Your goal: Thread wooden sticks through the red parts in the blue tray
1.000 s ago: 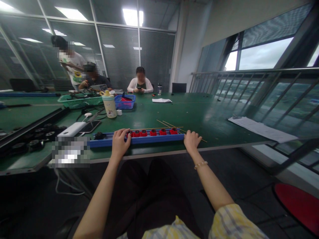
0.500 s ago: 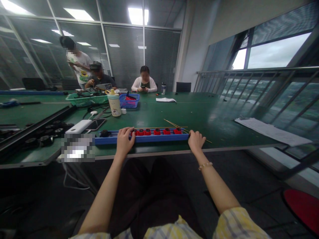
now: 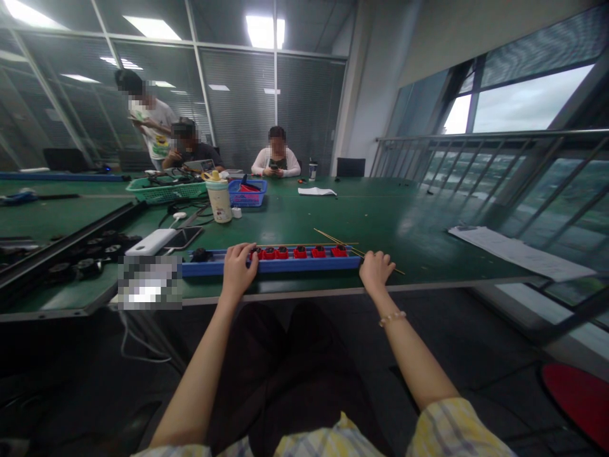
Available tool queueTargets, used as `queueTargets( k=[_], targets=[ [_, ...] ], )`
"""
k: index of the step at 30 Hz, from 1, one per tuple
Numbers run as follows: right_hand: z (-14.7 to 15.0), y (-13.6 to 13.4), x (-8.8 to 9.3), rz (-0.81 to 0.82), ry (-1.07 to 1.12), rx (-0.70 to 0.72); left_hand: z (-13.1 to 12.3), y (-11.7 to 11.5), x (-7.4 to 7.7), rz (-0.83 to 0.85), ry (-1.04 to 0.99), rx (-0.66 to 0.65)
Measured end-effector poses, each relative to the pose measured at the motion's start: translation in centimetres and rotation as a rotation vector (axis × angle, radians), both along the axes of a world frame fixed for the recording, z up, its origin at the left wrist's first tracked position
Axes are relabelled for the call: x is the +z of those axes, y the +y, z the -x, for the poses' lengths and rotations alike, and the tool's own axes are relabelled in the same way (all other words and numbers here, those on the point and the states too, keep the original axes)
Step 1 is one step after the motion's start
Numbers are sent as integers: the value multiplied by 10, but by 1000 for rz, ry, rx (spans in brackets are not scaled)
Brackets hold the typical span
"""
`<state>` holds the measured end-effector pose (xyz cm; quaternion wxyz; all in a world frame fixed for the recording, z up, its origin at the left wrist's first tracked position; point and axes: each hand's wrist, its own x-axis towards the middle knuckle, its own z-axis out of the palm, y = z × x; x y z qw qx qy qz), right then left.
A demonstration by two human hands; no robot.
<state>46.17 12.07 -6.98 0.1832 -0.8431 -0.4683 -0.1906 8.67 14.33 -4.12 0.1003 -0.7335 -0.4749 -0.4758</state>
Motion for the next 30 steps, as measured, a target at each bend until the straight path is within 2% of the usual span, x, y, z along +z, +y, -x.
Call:
queueTargets(
  k=[9,15,21,26,30],
  targets=[
    [-1,-1,2,32,10,29,1,5,-2,-7,8,13],
    [-1,2,-1,-9,-11,-39,1,5,-1,-17,2,7],
    [0,3,-1,-75,46,-13,1,4,-1,-24,4,8],
    [-4,2,4,-287,95,130,1,4,-1,-22,-4,33],
    [-12,5,6,-424,178,337,1,4,-1,-41,-22,69]
  ],
)
